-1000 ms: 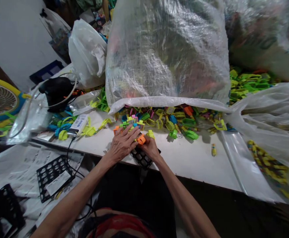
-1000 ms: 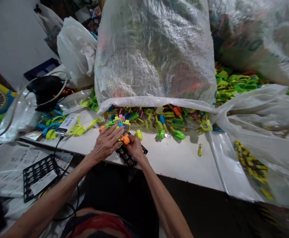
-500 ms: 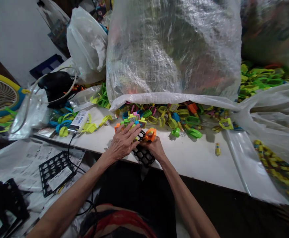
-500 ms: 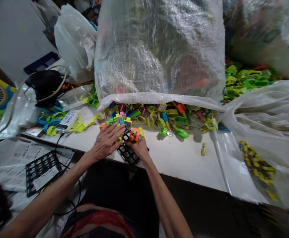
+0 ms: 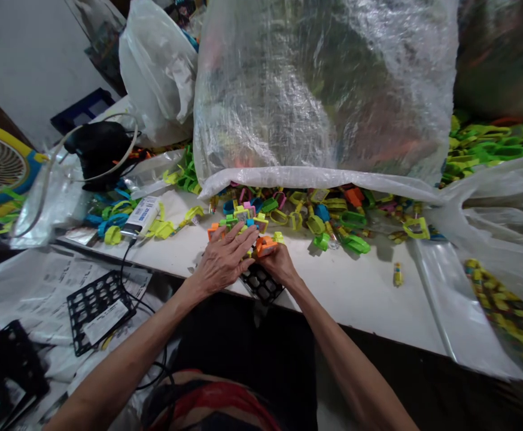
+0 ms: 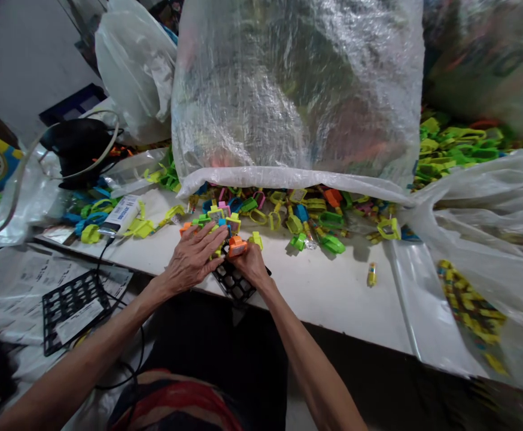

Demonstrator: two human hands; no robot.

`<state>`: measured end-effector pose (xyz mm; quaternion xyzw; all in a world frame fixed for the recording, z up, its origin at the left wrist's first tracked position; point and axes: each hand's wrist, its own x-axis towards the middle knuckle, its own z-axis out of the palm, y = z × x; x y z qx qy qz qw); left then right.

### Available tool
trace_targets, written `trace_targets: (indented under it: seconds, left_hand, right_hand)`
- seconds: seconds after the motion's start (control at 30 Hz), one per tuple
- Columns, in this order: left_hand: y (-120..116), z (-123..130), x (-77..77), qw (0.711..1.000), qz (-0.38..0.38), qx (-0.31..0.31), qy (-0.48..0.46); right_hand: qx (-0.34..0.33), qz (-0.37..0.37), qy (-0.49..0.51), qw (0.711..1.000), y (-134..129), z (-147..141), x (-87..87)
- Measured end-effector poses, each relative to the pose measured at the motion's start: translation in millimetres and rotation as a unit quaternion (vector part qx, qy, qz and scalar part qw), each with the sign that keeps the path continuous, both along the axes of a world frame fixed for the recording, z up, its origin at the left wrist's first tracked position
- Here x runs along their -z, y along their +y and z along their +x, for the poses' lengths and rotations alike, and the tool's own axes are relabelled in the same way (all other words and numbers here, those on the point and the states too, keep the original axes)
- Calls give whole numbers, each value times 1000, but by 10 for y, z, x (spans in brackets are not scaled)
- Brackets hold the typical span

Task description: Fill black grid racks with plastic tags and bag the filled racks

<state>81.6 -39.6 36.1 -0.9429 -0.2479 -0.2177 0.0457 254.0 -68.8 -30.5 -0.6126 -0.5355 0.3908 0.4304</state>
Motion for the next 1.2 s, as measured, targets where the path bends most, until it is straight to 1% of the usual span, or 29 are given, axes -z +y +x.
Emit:
trace_targets:
  seconds: [0.07, 0.17, 0.27, 0.37, 0.43, 0.5, 0.53, 0.57, 0.6, 0.63, 0.67, 0.7, 0.73, 0.77, 0.8, 0.83, 0.87, 0.93, 0.97, 1.0, 1.03, 1.07, 1.1, 1.13, 1.2]
  left_hand:
    - [-4, 3, 10, 1000, -1, -2, -1]
    - [5, 11, 35, 1000, -2, -8, 3]
    - [16, 13, 26, 1000, 9, -15, 16]
    - [-47, 30, -49, 999, 25, -16, 13]
    - [-160, 89, -93, 999, 39, -18, -10]
    - [-303, 220, -80, 998, 49, 0, -37]
    - [-369, 317, -44, 998, 49, 23, -43]
    - [-424, 434, 9, 997, 45, 50, -40]
    - [-461, 565, 77, 997, 34, 70, -25]
    - [-476, 705, 151, 997, 16, 76, -3]
    - [-468, 845, 228, 998, -9, 57, 23]
    - [-438, 975, 299, 998, -42, 19, 47]
    - [-390, 1088, 361, 994, -76, -25, 68]
    - [-329, 1177, 410, 989, -107, -65, 84]
    - [-261, 1242, 446, 983, -130, -93, 94]
    - [-194, 1282, 469, 978, -144, -109, 101]
    - [-135, 1302, 479, 976, -152, -117, 104]
    - [-60, 1305, 471, 975, -157, -117, 106]
    - [-49, 1301, 456, 975, -159, -112, 104]
    - [-57, 1300, 435, 976, -161, -103, 101]
    - [-83, 1302, 409, 978, -160, -92, 97]
    - [-122, 1308, 380, 980, -159, -76, 91]
    - [-173, 1316, 348, 981, -165, -56, 81]
    - [-232, 1322, 314, 981, -181, -37, 65]
    - [-361, 1315, 248, 968, -250, -4, 18]
  right_hand:
    - [-16, 7, -18, 1000, -3, -2, -30]
    - [-34, 30, -90, 995, 6, -49, -89]
    - [-30, 32, -152, 987, 0, -134, -159]
    - [-34, 23, -129, 991, -94, -165, -212]
    - [-21, 40, -87, 995, -225, -63, -225]
    - [39, 55, -73, 995, -405, 201, -233]
    - [87, 50, -92, 991, -510, 399, -244]
    - [144, 35, -134, 980, -623, 631, -262]
    - [203, 9, -193, 960, -741, 887, -289]
    - [261, -25, -263, 928, -860, 1151, -322]
    - [315, -69, -330, 887, -974, 1408, -357]
    - [351, -123, -380, 847, -1078, 1643, -388]
    - [365, -180, -409, 817, -1167, 1845, -410]
    - [362, -227, -423, 799, -1237, 2007, -421]
    - [348, -257, -426, 795, -1288, 2126, -420]
    - [331, -269, -422, 800, -1322, 2203, -408]
    - [323, -266, -411, 810, -1340, 2238, -390]
    - [339, -235, -348, 842, -1347, 2195, -349]
    - [357, -213, -284, 864, -1342, 2123, -334]
    - [370, -189, -196, 888, -1333, 2021, -326]
    - [374, -159, -94, 909, -1323, 1893, -327]
    - [366, -124, 9, 922, -1310, 1747, -339]
    - [351, -90, 101, 927, -1294, 1589, -362]
    - [334, -62, 173, 925, -1276, 1429, -395]
    - [304, -27, 264, 915, -1239, 1139, -481]
